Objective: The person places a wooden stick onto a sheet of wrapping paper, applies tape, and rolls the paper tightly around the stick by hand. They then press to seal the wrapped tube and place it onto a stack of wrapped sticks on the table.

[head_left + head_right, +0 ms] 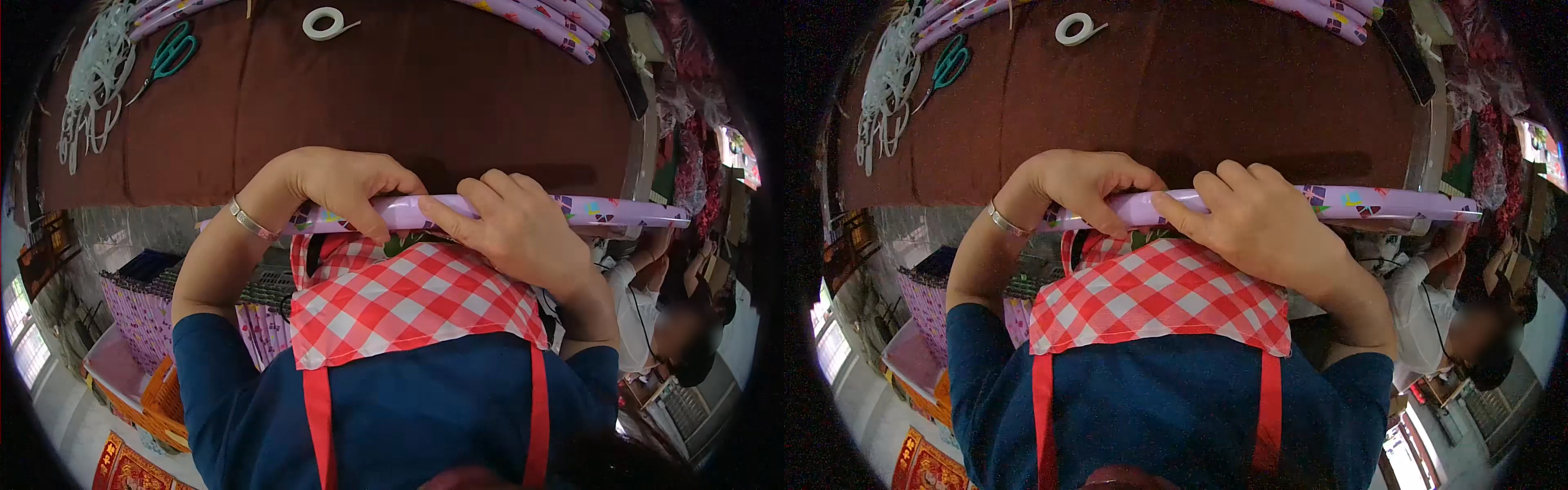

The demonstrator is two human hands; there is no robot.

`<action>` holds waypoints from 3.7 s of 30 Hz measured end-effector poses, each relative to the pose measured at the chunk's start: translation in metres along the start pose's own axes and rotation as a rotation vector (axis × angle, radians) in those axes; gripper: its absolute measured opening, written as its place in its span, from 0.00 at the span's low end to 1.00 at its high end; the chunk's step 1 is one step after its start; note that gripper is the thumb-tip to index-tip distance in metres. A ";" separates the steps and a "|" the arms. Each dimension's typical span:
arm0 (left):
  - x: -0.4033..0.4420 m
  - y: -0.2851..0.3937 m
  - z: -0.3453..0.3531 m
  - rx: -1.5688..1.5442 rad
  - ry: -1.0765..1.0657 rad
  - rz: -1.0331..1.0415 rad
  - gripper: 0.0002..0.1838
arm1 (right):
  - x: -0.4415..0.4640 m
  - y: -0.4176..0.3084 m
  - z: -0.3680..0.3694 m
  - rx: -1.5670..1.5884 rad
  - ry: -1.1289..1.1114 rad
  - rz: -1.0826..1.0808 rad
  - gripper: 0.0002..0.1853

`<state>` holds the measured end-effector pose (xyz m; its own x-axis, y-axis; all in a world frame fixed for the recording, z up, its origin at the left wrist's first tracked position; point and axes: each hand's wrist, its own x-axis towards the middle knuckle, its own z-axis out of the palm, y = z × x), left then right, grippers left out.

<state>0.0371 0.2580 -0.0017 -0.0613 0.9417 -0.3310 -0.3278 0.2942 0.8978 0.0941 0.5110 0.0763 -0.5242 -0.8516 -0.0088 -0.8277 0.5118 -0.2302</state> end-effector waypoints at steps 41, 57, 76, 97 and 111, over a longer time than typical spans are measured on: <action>-0.077 0.037 0.039 0.964 0.848 -0.147 0.22 | 0.038 0.033 0.039 -0.164 0.315 0.115 0.06; -0.143 0.060 -0.105 0.855 1.505 -0.220 0.25 | -0.017 0.103 -0.017 -0.283 0.297 0.473 0.17; -0.252 0.131 -0.292 0.437 1.971 0.409 0.21 | 0.060 0.158 -0.030 -0.246 0.301 0.452 0.23; -0.228 -0.082 -0.149 0.757 1.951 0.128 0.10 | 0.219 0.167 0.026 -0.202 0.686 0.219 0.21; -0.106 -0.006 -0.152 1.162 1.714 0.070 0.08 | 0.187 0.177 0.032 -0.378 0.715 0.228 0.18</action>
<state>-0.0975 0.1314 -0.0157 -0.8915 0.0827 0.4453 0.2878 0.8626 0.4160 -0.1437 0.4386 0.0031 -0.5820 -0.5107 0.6329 -0.6309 0.7746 0.0448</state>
